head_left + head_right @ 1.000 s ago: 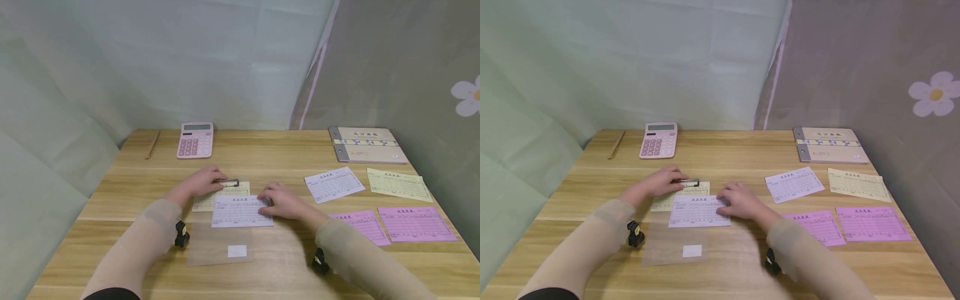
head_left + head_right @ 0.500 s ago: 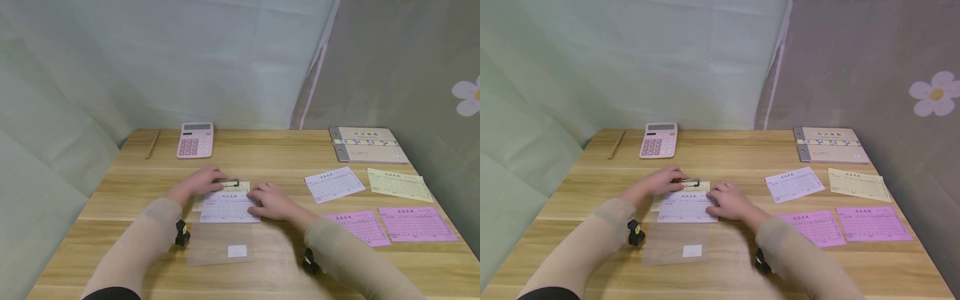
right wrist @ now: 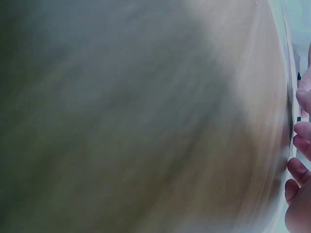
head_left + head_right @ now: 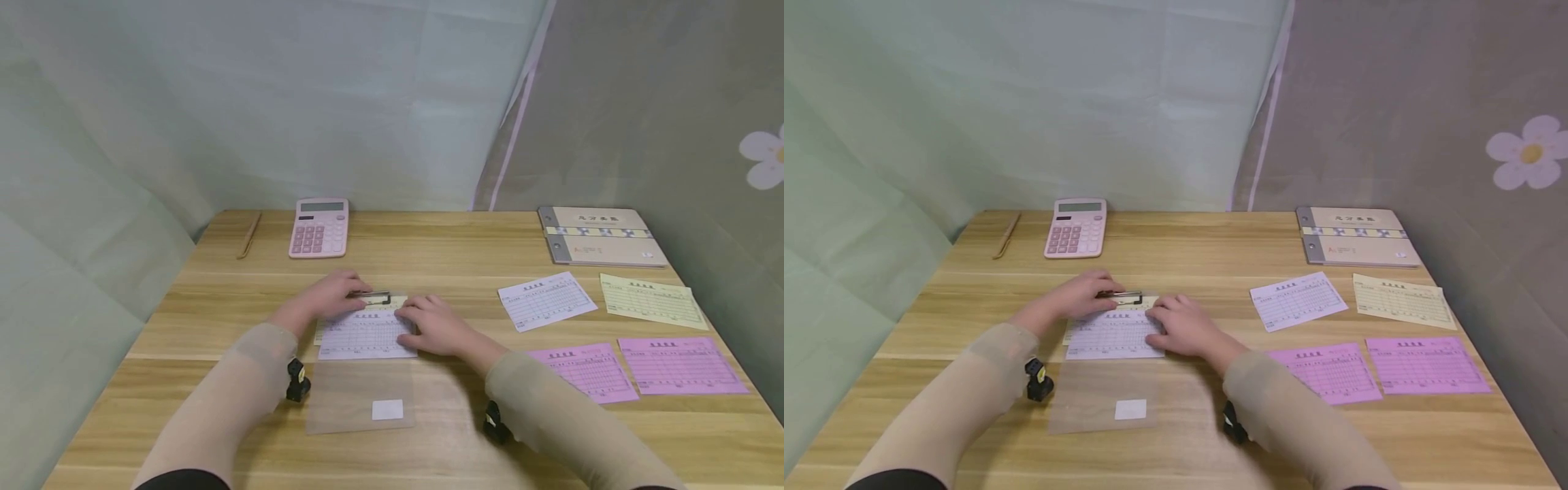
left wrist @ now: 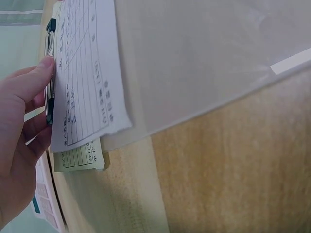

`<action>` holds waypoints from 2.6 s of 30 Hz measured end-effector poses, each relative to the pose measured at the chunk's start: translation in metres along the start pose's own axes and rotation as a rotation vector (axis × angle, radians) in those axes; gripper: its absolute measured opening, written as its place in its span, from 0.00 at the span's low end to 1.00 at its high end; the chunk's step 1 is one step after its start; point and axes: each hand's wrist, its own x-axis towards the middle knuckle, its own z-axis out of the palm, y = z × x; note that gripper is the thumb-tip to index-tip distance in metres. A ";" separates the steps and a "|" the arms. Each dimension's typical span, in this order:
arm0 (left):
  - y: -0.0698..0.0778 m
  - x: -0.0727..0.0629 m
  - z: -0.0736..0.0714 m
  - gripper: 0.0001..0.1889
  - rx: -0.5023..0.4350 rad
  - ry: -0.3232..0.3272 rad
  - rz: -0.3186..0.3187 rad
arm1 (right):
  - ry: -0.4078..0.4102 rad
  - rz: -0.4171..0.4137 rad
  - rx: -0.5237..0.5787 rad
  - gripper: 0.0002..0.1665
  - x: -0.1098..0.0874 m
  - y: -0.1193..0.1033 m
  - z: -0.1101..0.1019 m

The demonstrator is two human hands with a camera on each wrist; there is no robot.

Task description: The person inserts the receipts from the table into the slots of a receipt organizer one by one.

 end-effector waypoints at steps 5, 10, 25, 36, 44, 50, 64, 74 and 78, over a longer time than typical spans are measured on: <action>0.002 0.001 -0.001 0.20 0.009 -0.013 -0.014 | -0.003 0.002 -0.018 0.33 0.002 0.001 0.001; 0.001 0.003 0.001 0.20 0.025 -0.019 -0.013 | 0.004 0.001 0.006 0.33 0.000 0.002 0.002; -0.002 0.008 0.001 0.22 0.020 -0.017 -0.079 | 0.048 -0.022 0.037 0.29 -0.001 0.006 0.005; -0.002 0.010 0.006 0.18 0.036 -0.009 -0.032 | 0.053 -0.013 0.060 0.30 -0.001 0.004 0.009; -0.002 0.007 0.009 0.17 0.250 0.066 0.170 | 0.070 0.002 0.064 0.29 -0.001 0.005 0.008; -0.002 0.007 0.009 0.17 0.378 0.038 0.202 | 0.071 0.009 0.066 0.29 -0.001 0.005 0.008; 0.005 0.012 0.005 0.19 0.440 -0.150 0.111 | 0.076 0.011 0.077 0.31 -0.002 0.006 0.009; 0.010 0.013 0.000 0.21 0.458 -0.181 0.100 | 0.082 -0.011 0.088 0.31 0.000 0.005 0.006; 0.011 0.013 0.001 0.21 0.487 -0.163 0.128 | 0.073 0.002 0.084 0.31 0.001 0.007 0.006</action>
